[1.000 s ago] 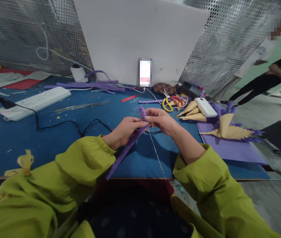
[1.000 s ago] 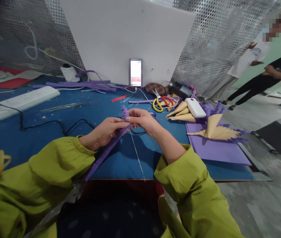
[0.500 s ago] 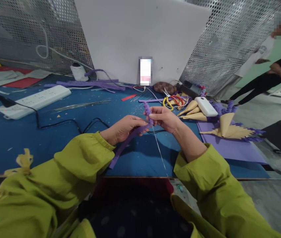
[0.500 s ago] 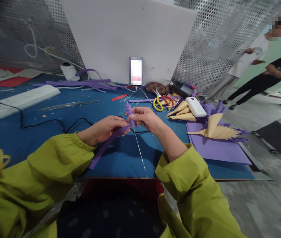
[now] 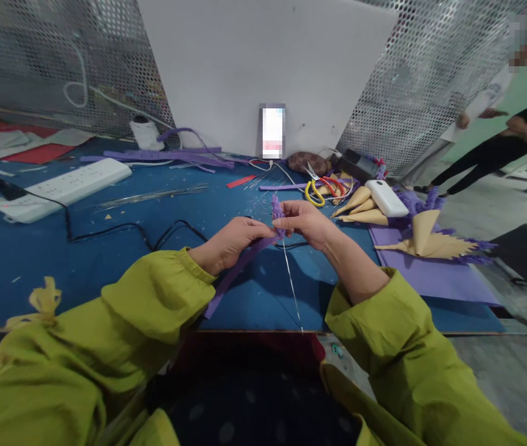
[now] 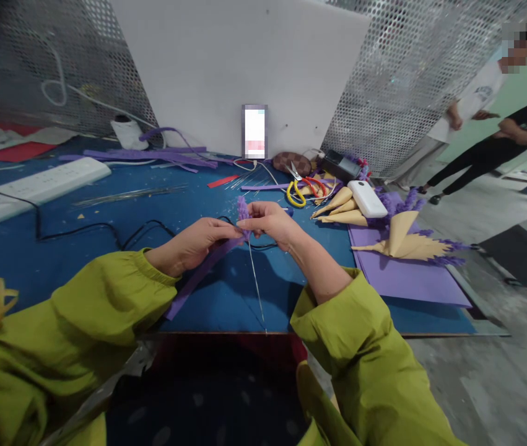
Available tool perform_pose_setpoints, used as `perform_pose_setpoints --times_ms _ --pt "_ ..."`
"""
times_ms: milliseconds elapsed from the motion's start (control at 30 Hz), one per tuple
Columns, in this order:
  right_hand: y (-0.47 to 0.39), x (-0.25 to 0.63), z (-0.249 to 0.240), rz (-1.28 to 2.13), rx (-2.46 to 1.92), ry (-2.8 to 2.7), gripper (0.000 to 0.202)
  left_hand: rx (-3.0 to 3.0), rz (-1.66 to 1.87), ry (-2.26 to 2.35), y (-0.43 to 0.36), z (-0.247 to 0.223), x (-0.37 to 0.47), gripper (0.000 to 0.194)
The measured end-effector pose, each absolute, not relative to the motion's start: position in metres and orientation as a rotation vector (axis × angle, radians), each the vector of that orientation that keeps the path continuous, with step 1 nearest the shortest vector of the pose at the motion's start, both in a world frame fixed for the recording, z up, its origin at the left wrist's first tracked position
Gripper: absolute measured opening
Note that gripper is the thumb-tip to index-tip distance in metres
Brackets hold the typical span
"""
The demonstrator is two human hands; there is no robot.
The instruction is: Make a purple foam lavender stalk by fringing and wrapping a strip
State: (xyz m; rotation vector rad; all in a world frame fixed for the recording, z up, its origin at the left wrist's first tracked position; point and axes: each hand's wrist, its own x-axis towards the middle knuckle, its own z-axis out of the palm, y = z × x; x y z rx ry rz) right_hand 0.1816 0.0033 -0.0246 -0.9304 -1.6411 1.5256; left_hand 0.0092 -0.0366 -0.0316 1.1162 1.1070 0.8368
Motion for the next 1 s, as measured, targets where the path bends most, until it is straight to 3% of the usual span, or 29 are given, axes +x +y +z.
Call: perform_pose_setpoints --times_ms 733,1000 --pt "-0.008 0.157 -0.038 1.23 -1.079 -1.498 0.035 1.394 1.053 1.251 -0.046 -0.034 0.014 0.019" --pt "-0.008 0.158 -0.037 1.251 -1.106 -1.506 0.035 1.305 1.027 1.234 -0.046 -0.035 0.015 0.013"
